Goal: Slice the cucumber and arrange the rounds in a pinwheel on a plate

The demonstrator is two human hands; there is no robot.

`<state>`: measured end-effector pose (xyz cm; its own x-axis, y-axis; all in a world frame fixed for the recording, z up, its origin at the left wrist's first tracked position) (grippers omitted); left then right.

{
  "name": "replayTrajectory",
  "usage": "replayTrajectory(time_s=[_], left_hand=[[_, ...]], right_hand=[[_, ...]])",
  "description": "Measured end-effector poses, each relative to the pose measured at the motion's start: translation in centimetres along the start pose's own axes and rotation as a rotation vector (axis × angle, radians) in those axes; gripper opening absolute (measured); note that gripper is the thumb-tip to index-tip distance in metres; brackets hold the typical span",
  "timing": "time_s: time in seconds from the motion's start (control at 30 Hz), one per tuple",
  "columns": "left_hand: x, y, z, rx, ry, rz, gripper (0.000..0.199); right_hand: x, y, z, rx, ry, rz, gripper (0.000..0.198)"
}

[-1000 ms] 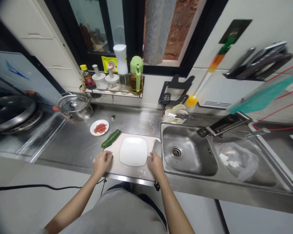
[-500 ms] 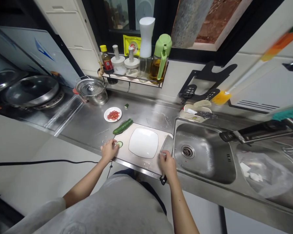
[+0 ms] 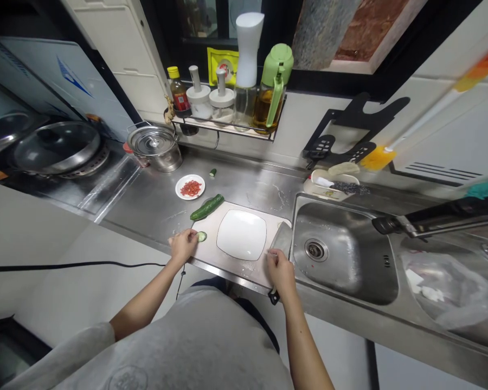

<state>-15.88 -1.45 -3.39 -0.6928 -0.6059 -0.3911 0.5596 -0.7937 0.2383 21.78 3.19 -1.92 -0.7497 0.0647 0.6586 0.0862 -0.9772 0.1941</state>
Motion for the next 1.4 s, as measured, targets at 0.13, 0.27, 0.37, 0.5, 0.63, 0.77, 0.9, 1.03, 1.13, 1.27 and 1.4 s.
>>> replayTrajectory(time_s=[0.13,0.27,0.37,0.5,0.63,0.77,0.9,1.03,1.13,1.27,1.4], left_hand=[[-0.1,0.1,0.3,-0.025,0.001,-0.02,0.019],[-0.5,0.2,0.5,-0.038,-0.016,-0.053,0.02],[-0.9,0.3,0.8,-0.061,-0.055,-0.089,0.021],[-1.3,0.6,0.9,-0.08,-0.099,-0.123,0.021],[-1.5,1.0,1.3,-0.116,-0.049,-0.166,0.018],[-2.5,1.2,2.1,-0.071,0.144,-0.217,0.013],[-5.6,2.1,3.4,0.019,0.322,-0.327,0.011],[-9.3,3.5,4.6,0.087,0.398,-0.433,0.012],[-11.4,4.3,4.9,0.126,0.414,-0.486,0.013],[-12.9,4.8,4.6,0.182,0.433,-0.501,0.015],[-13.2,5.1,3.9,0.235,0.534,-0.475,0.016]], right_hand=[[0.2,0.1,0.0,0.002,0.008,0.007,0.044],[0.2,0.2,-0.4,0.02,-0.001,-0.005,0.041],[0.1,0.2,-0.8,0.02,-0.005,-0.005,0.04],[0.0,0.1,-1.2,0.019,-0.013,-0.004,0.04],[0.3,0.2,-1.3,0.019,-0.019,0.017,0.04],[2.1,0.3,-0.7,-0.02,0.004,0.054,0.034],[7.5,0.4,0.0,-0.047,0.003,0.213,0.028],[14.7,1.0,0.5,-0.09,0.048,0.535,0.024],[17.6,1.2,0.5,-0.122,0.119,0.653,0.022],[18.3,1.1,0.0,-0.122,0.141,0.701,0.018],[17.8,1.0,-0.2,-0.107,0.131,0.684,0.017]])
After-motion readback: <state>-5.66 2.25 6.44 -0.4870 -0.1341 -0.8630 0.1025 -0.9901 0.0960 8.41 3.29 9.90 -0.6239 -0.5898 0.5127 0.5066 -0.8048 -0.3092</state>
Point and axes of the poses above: each hand's wrist, its own y-axis away from the middle knuckle, its own z-axis out of the back of the hand, x = y × z, the point moved 9 cm from there along -y, towards the middle knuckle, and after that the axes turned 4 degrees about z, right-handed, at the moved point
